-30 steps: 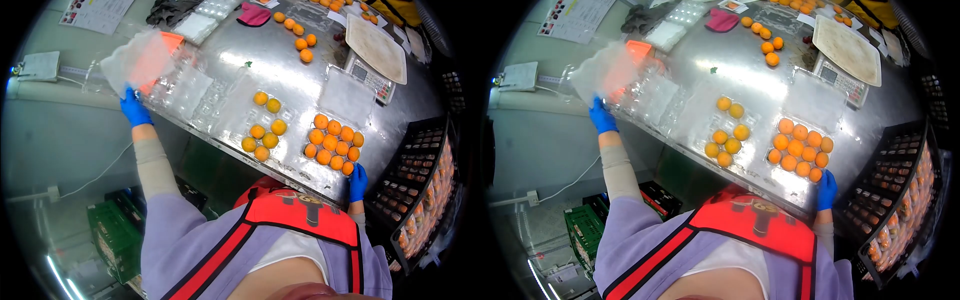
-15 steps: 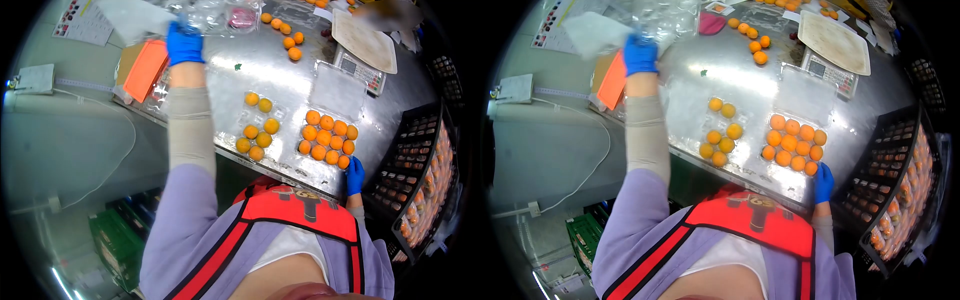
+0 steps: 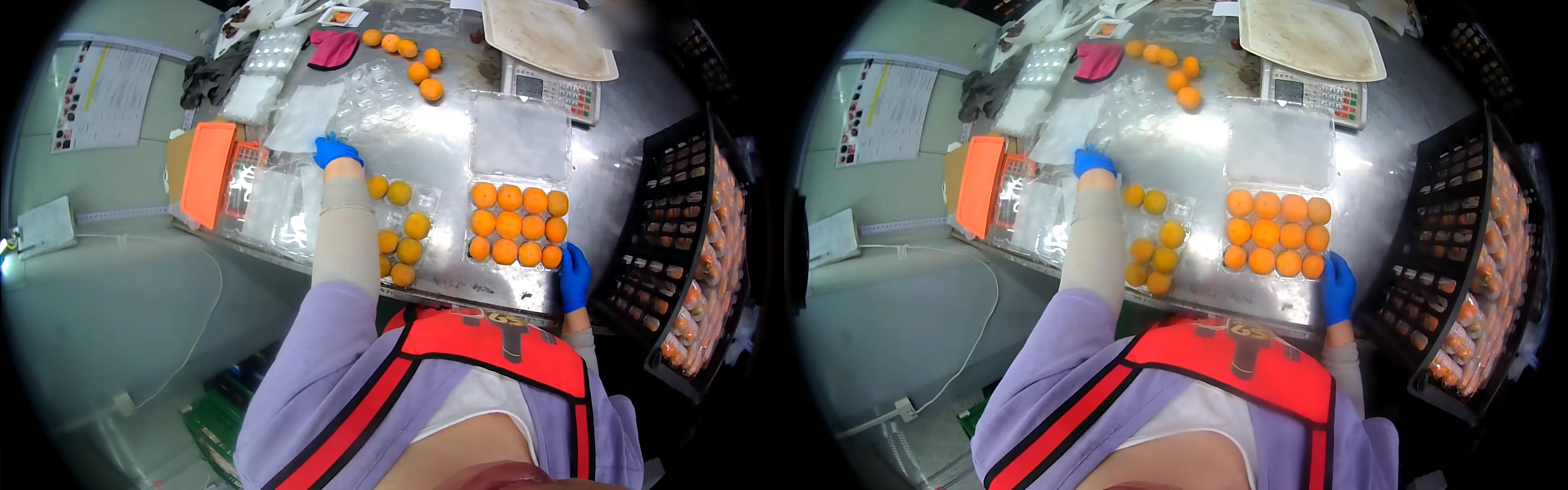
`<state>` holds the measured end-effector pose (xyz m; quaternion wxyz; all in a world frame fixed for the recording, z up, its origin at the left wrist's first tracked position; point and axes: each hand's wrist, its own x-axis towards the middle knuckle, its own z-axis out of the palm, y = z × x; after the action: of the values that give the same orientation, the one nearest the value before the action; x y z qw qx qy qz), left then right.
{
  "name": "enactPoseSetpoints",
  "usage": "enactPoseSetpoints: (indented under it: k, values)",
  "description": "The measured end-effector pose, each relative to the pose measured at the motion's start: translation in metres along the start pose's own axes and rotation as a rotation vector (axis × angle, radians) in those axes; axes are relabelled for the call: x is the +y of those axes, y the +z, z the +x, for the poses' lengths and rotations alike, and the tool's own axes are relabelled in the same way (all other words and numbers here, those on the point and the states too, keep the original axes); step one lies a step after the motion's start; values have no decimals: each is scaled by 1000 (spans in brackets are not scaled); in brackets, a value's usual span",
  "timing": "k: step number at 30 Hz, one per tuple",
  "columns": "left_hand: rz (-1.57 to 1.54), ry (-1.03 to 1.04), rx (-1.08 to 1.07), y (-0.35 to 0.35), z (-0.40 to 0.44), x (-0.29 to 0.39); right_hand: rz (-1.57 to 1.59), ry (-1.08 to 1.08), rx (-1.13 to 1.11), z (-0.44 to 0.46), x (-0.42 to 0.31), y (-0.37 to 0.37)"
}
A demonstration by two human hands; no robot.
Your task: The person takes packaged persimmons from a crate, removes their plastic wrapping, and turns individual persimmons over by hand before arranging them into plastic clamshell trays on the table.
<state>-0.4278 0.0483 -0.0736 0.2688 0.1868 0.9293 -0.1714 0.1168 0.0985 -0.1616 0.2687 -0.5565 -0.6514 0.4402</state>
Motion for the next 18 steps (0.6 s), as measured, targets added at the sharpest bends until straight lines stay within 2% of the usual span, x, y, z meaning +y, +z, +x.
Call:
enactPoseSetpoints:
  k: [2,6,8,9,10,11,12,13,14,15,16,17,18]
  values:
    - [543,51,100,13,24,-1,-9,15,2,-1,-7,0]
    - [469,71,106,-8,11,-9,-27,87,-58,-2,-7,-3]
    - [409,94,148,-9,15,-10,2,53,-37,-2,4,-1]
    - [291,111,185,-5,17,-9,29,17,-17,-3,5,1]
    - [-30,123,208,2,20,-7,29,18,-20,-3,4,1]
    - [-869,134,164,12,28,-4,22,12,-22,-3,1,1]
    - [-1712,147,-85,16,23,8,15,7,-23,-4,-1,0]
    - [-2084,133,-385,17,11,16,12,7,-24,-3,1,0]
    - [-2190,175,-633,20,-3,21,9,3,-26,-3,5,0]
    - [-2192,250,-759,22,-18,25,6,0,-28,-3,7,-1]
    - [-2176,321,-787,21,-28,27,6,4,-29,-4,7,0]
    - [-2125,398,-680,17,-33,27,21,12,-25,-4,6,0]
    - [-2020,477,-448,10,-28,25,36,21,-18,-4,5,0]
